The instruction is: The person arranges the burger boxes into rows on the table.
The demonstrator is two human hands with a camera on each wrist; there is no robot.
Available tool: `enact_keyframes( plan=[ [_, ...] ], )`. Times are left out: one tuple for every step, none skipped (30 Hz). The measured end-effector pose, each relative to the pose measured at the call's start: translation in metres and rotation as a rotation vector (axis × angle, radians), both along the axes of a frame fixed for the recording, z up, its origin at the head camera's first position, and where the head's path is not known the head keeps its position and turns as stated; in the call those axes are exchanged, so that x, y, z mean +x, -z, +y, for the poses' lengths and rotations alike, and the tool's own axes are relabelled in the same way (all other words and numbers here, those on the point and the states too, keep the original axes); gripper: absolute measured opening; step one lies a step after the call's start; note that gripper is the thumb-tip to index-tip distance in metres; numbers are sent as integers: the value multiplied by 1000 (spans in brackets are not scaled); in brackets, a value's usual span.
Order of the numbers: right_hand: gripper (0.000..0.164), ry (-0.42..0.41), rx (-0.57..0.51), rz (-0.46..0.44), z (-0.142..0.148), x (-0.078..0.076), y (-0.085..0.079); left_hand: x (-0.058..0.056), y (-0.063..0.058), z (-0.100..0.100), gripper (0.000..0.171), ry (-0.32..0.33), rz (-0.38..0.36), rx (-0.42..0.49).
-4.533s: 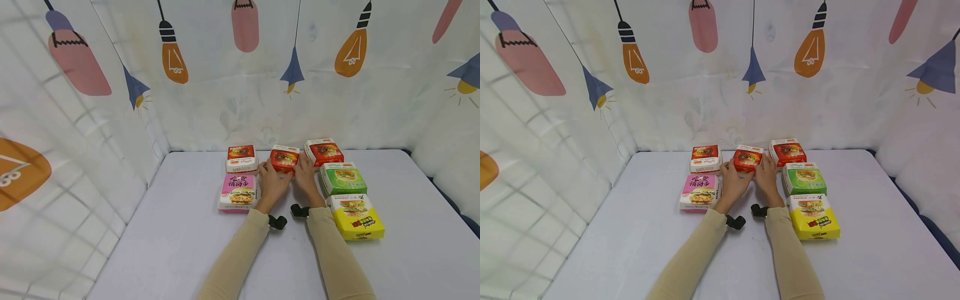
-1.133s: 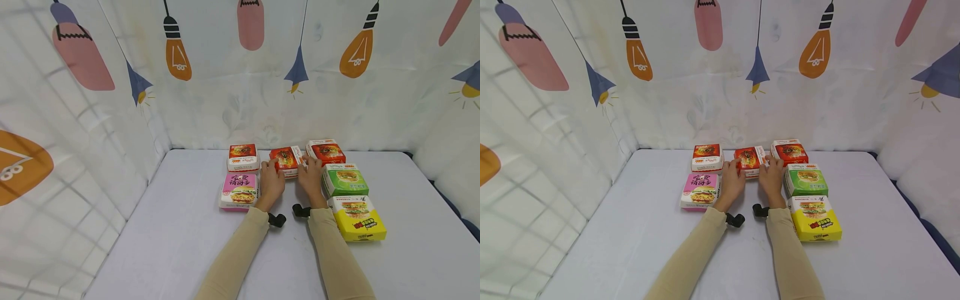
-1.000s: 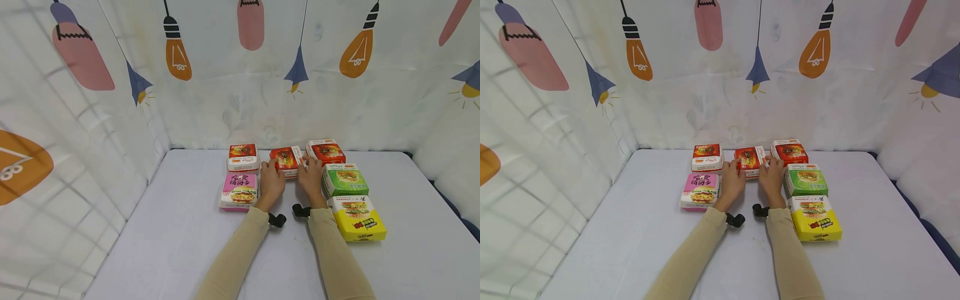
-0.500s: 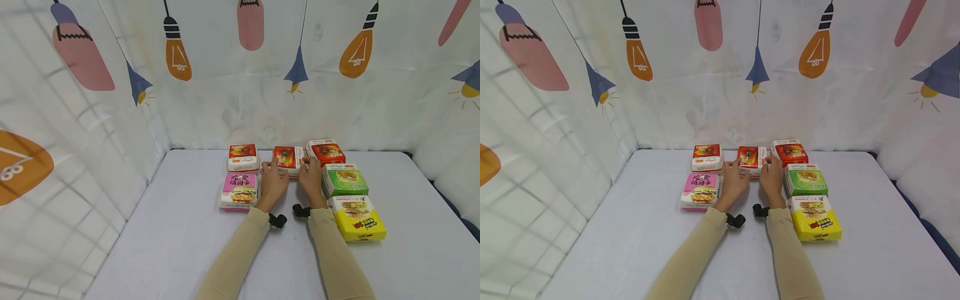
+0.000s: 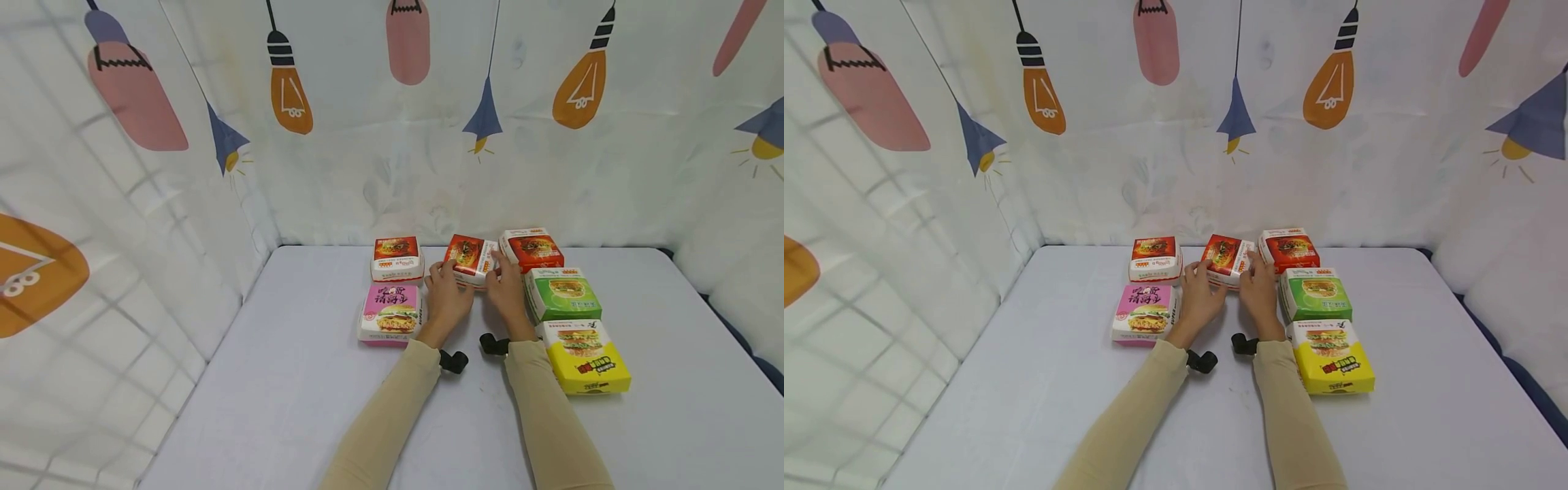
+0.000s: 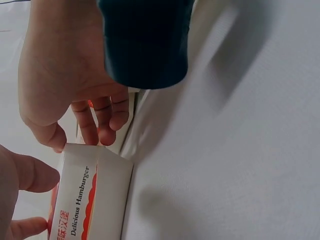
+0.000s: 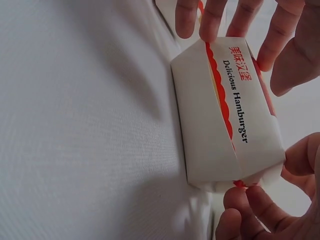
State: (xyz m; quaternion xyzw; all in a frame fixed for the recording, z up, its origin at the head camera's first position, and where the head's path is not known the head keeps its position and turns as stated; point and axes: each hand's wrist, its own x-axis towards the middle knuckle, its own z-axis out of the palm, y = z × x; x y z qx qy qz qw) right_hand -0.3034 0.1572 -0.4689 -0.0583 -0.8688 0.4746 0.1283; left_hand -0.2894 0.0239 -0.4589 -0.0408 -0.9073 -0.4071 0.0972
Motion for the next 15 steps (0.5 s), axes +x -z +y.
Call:
enact_keyframes(
  plan=[
    [55,-2,2,-11,0,0,0,0,0,0,64,3,-3,3],
    [55,-5,2,-19,0,0,1,0,1,0,65,9,-7,7],
    [55,-7,0,-22,0,0,1,0,1,-1,66,15,-11,12],
    [54,-8,-2,-21,0,1,1,1,1,-1,66,21,-17,20],
    [53,-9,-5,-16,1,1,2,1,1,-1,67,28,-22,29],
    [52,-9,-4,-10,0,1,2,1,1,-1,68,35,-24,39],
    [52,-9,-1,-5,0,1,2,1,1,-1,68,40,-26,48],
    [51,-11,4,-3,0,0,3,1,1,-2,69,44,-29,55],
    [51,-14,9,-1,0,0,3,1,1,-2,70,47,-32,61],
    [50,-16,14,1,0,0,3,1,2,-2,71,49,-36,65],
    [50,-20,18,0,1,0,3,1,2,-2,72,50,-39,69],
    [50,-25,21,-3,0,0,2,1,2,-1,74,49,-41,73],
    [50,-30,22,-7,1,0,2,1,2,-1,75,49,-48,74],
    [49,-35,24,-12,1,0,2,1,2,-1,76,49,-52,76],
    [48,-40,23,-13,1,1,1,1,2,-1,77,50,-56,77]
  ],
)
